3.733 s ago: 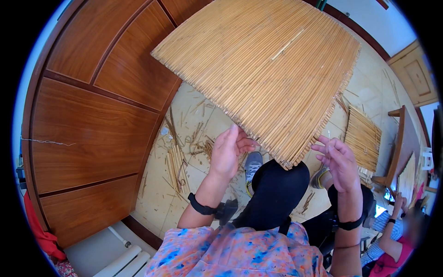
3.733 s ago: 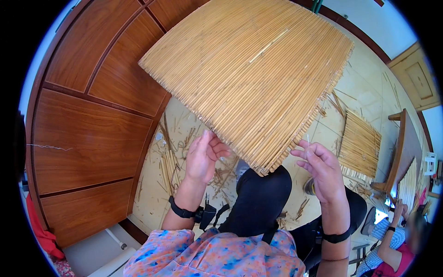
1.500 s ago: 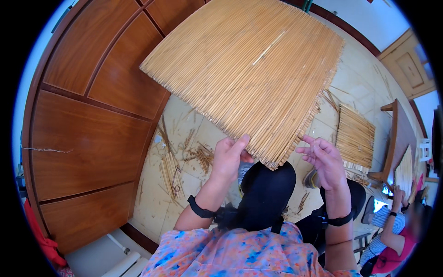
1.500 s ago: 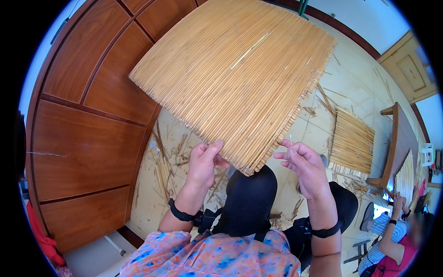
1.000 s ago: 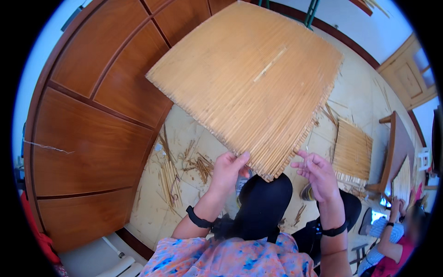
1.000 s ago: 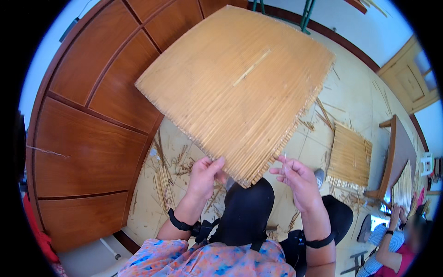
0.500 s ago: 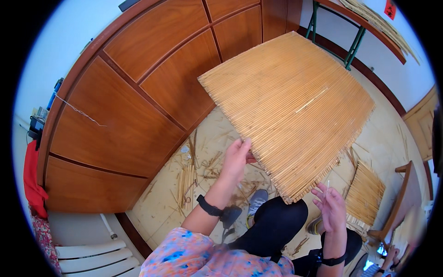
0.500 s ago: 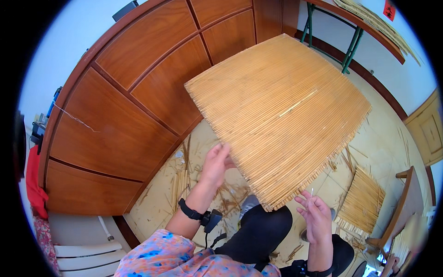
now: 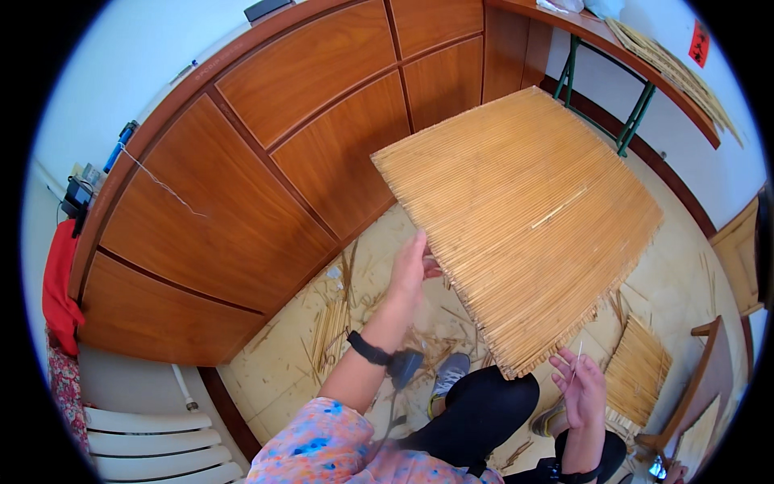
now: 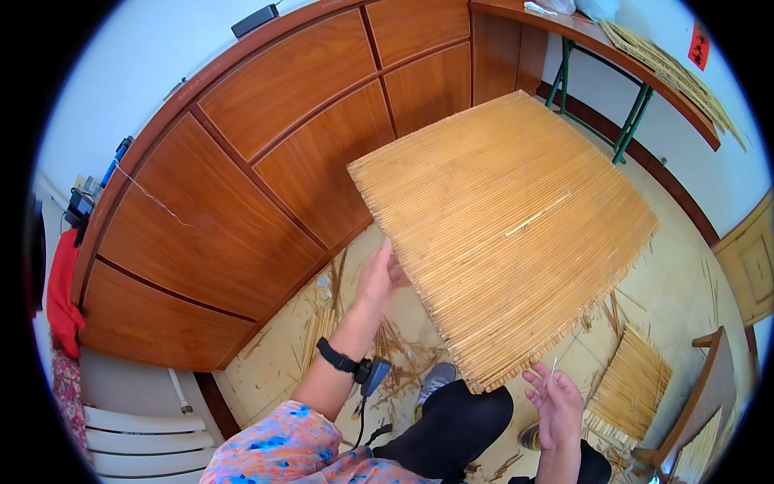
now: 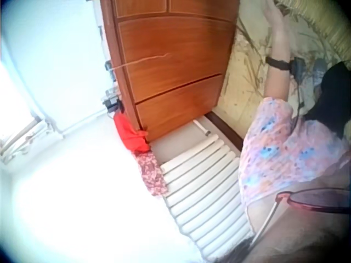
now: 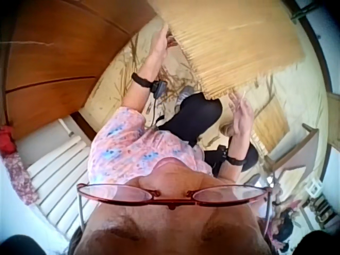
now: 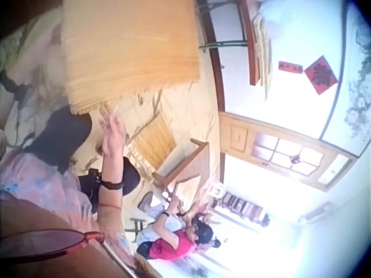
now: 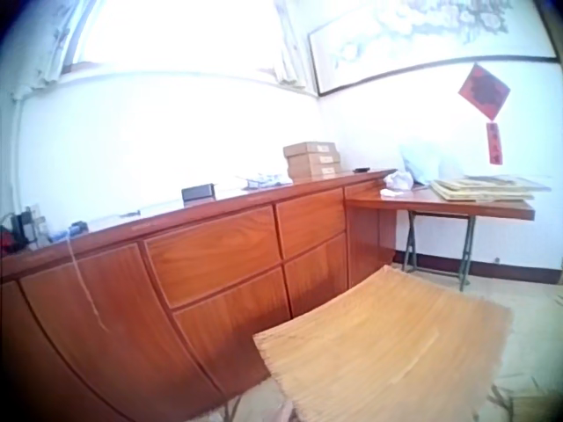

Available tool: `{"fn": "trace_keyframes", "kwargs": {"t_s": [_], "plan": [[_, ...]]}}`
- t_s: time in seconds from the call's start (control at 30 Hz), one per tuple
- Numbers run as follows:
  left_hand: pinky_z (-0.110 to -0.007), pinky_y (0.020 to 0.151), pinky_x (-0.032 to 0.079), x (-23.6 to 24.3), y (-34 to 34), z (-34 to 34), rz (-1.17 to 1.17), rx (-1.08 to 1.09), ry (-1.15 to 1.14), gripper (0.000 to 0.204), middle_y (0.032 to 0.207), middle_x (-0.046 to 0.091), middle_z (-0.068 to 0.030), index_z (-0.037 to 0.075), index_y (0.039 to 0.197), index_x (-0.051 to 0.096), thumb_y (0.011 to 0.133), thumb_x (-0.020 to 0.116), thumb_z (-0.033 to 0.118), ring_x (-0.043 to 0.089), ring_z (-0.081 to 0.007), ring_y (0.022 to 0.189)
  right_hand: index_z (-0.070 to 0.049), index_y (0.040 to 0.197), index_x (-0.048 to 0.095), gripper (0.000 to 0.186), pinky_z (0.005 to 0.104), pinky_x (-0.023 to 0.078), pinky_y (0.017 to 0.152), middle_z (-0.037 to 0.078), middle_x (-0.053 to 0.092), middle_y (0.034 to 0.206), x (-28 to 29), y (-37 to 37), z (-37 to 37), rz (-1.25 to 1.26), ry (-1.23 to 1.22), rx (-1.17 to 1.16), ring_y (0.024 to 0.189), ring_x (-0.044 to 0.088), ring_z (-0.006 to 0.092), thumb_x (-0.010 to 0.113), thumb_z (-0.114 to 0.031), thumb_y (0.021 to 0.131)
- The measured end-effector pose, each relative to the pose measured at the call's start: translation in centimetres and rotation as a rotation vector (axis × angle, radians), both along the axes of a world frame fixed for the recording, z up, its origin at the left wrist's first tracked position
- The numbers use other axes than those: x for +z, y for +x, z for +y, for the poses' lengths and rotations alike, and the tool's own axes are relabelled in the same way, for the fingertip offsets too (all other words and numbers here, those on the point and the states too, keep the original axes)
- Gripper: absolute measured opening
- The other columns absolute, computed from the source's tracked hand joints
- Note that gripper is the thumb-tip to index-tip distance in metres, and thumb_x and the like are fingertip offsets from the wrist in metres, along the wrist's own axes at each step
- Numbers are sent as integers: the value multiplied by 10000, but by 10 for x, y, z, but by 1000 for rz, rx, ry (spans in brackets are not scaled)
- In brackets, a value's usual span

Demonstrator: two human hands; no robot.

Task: The person weaves bamboo mats by threading a needle through the slats, handling the large woven sheet to align the edges, and using a pair of shears to trim excess material.

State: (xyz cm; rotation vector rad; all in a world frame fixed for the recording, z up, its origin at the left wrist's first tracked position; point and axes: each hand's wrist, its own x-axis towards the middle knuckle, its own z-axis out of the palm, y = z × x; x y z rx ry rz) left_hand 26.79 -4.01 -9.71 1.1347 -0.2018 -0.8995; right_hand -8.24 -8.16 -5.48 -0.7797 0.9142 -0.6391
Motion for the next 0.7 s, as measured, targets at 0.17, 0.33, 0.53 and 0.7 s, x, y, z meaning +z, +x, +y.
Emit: {"fn": "trace_keyframes", "kwargs": {"t_s": [0.17, 0.33, 0.53, 0.7], "plan": [[-254, 588, 473, -7, 28, -7, -115, -26, -2, 314, 958, 631, -57, 53, 1077, 558, 947, 496, 333, 608, -130, 686, -88, 876, 532, 114, 333, 472, 796, 131, 573, 1182, -4, -1, 1, -26, 14, 2, 1022, 596, 252, 583, -186, 903], [-266, 604, 490, -4, 30, -10, -152, -80, 49, 323, 950, 640, -63, 43, 1067, 556, 949, 476, 333, 625, -141, 711, -81, 900, 546, 98, 344, 484, 798, 138, 583, 1176, -5, -6, 1, -28, 34, -38, 1021, 606, 265, 576, -175, 906], [-297, 610, 521, -13, 69, -18, -211, -19, 126, 367, 962, 645, -85, 43, 1119, 554, 971, 457, 365, 633, -170, 737, -81, 905, 554, 54, 334, 480, 799, 161, 596, 1184, -4, -1, -3, -45, 99, -25, 1034, 607, 265, 544, -131, 922], [-303, 657, 527, -12, 79, -20, -210, -12, 75, 338, 963, 644, -70, 16, 1108, 563, 945, 536, 312, 633, -164, 792, -99, 889, 550, 60, 323, 461, 823, 153, 603, 1183, -9, -2, -9, -64, 126, 2, 1036, 606, 235, 543, -144, 929]]}}
